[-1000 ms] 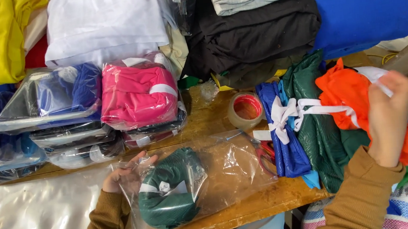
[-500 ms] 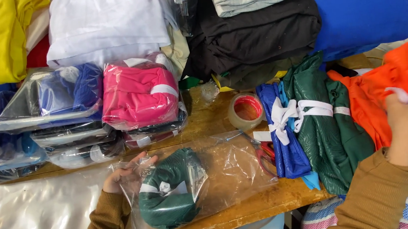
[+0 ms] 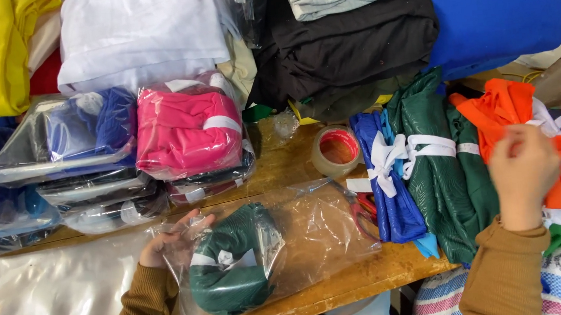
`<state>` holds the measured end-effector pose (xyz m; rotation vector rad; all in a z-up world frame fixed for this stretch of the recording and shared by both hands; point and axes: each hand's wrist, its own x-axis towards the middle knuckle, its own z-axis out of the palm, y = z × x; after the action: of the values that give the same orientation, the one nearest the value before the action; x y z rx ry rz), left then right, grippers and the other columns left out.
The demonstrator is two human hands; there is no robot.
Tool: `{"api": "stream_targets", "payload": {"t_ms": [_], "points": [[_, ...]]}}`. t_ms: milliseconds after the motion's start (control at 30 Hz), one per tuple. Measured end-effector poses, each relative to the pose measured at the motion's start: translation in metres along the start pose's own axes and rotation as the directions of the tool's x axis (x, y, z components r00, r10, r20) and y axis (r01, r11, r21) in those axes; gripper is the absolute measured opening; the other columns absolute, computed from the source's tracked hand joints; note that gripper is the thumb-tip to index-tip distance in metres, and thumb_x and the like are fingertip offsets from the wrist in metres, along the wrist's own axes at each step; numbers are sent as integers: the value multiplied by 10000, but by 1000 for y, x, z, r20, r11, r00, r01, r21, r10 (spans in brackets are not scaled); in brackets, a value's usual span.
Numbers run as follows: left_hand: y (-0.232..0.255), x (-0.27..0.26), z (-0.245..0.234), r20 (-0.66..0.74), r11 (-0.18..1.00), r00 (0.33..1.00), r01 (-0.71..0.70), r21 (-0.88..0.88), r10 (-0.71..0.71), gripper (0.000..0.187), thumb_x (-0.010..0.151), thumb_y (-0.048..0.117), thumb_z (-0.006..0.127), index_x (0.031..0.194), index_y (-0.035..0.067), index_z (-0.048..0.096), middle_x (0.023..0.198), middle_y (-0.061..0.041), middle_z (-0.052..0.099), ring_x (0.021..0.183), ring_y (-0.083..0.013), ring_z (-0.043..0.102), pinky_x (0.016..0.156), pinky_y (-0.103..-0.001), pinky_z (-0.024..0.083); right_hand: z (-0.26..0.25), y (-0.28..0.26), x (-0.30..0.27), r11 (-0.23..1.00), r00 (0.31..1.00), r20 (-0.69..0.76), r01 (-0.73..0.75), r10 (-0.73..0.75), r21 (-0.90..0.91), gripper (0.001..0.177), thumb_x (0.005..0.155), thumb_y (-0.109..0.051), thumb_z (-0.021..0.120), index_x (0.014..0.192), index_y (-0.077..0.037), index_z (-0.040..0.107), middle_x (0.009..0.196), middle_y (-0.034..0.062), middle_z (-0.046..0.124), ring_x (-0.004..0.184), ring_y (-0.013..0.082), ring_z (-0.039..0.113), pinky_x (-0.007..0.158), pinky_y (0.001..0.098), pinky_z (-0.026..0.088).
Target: Folding pieces of colored fabric and placing them into individual clear plastic bags.
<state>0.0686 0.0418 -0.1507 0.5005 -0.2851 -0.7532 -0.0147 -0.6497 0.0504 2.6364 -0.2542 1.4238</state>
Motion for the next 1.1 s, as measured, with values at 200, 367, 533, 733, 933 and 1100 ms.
{"api": "stream_targets", "payload": {"t_ms": [200,367,533,733,933,1100], "points": [[4,5,49,-105,989,992,-86,-118,73,687,838,-27,477,1513,-41,350,1525,-331,414,1356,-488,478,1103,-582,370,41,-5,-10,911,619,668,-277,413,-306,569,979,-477,635,1381,-77,676,1233,291,634,1063,541,651,785,671,542],[5,1,39,-15,977,996,-90,-195,89,706,888,-103,443,1556,-55,218,1583,-330,401,1465,-445,291,1163,-542,202,55,31,-17,935,688,641,-317,341,-157,571,975,-387,639,1392,3,667,1225,285,715,1090,566,621,854,636,497],[23,27,142,-707,994,707,96,51,-33,870,673,30,269,1542,-23,303,1528,-305,428,1382,-439,405,1148,-563,283,12,28,-5,488,619,567,-782,543,387,425,1012,-185,743,1384,-15,629,1279,172,675,1123,155,652,946,266,522],[15,12,71,-302,998,953,5,-65,-24,794,789,-8,367,1568,-16,213,1581,-290,360,1496,-406,308,1234,-525,218,7,46,-3,370,676,399,-699,619,612,332,1050,-162,714,1376,-118,666,1289,45,704,1147,70,676,1036,169,553],[11,5,38,-494,994,868,89,60,-48,818,739,-38,319,1554,27,331,1594,-265,391,1522,-403,308,1231,-561,184,-7,28,14,68,697,213,-352,685,934,245,1075,-186,661,1306,-104,651,1310,79,697,1216,167,703,1164,339,610],[0,-4,9,-278,996,960,-8,86,31,699,841,105,409,1536,25,381,1601,-275,379,1514,-400,298,1214,-586,131,-25,-7,33,191,879,134,-244,458,951,321,1183,-197,510,1477,-68,532,1462,140,568,1376,261,565,1293,462,500]]}}
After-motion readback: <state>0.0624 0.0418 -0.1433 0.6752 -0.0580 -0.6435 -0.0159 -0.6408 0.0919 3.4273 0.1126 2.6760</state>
